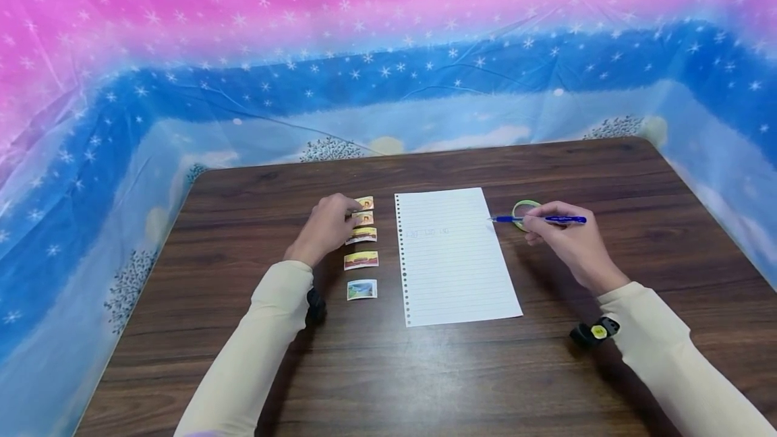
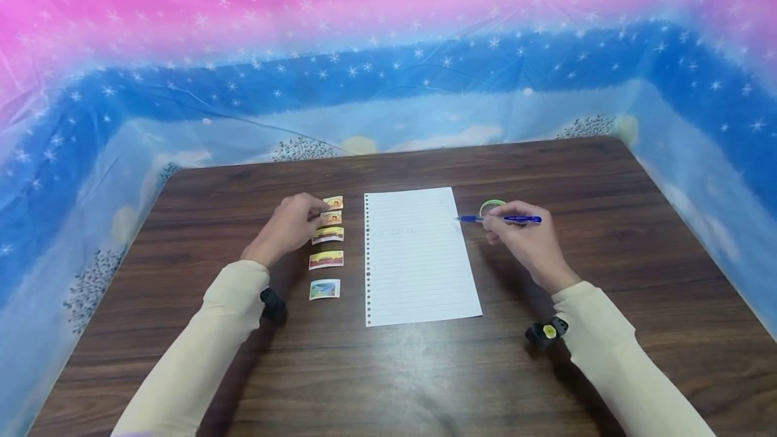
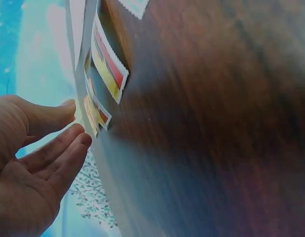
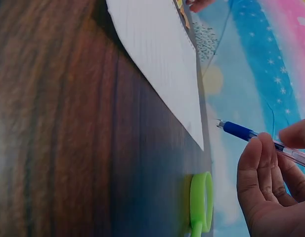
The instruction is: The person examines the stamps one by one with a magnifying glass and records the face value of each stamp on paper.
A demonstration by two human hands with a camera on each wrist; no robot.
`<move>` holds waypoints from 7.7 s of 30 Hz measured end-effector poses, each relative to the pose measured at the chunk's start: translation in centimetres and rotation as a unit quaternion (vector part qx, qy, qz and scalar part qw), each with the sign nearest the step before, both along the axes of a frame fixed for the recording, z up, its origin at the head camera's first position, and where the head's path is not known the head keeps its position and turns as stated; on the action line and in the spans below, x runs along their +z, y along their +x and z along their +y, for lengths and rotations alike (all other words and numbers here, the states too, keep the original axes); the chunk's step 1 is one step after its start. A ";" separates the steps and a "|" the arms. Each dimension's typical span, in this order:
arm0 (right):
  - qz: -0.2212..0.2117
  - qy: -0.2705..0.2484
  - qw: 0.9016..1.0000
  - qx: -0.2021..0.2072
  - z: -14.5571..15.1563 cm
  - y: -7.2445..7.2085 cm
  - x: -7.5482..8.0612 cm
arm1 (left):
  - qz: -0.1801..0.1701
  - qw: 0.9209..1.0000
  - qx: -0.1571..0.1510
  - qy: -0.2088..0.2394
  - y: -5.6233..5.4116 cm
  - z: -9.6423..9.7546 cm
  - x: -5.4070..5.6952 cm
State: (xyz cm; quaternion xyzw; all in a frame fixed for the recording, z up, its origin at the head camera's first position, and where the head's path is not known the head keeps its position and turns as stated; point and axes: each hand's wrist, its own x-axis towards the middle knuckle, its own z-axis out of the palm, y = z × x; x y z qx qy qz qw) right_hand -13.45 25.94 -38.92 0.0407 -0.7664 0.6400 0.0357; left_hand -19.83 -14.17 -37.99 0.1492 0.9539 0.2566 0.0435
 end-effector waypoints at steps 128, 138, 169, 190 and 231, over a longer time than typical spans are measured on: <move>-0.092 0.332 0.938 -0.030 5.5 0.2 -1.3 | -0.031 0.999 0.017 0.001 -0.9 -0.6 -0.6; -0.082 0.329 0.940 -0.045 4.6 -0.6 -1.2 | -0.031 0.999 0.020 0.003 -0.9 -0.8 -0.5; -0.010 0.319 0.947 0.038 -7.4 -6.2 0.4 | -0.036 0.999 0.019 0.015 -0.8 -0.7 -0.7; 0.010 0.305 0.949 0.080 -14.1 -6.7 0.0 | -0.028 0.999 0.014 0.012 -0.9 -0.7 -0.7; 0.003 0.296 0.950 0.098 -13.3 -5.8 0.7 | -0.024 1.000 0.010 0.004 -1.1 -0.7 -0.7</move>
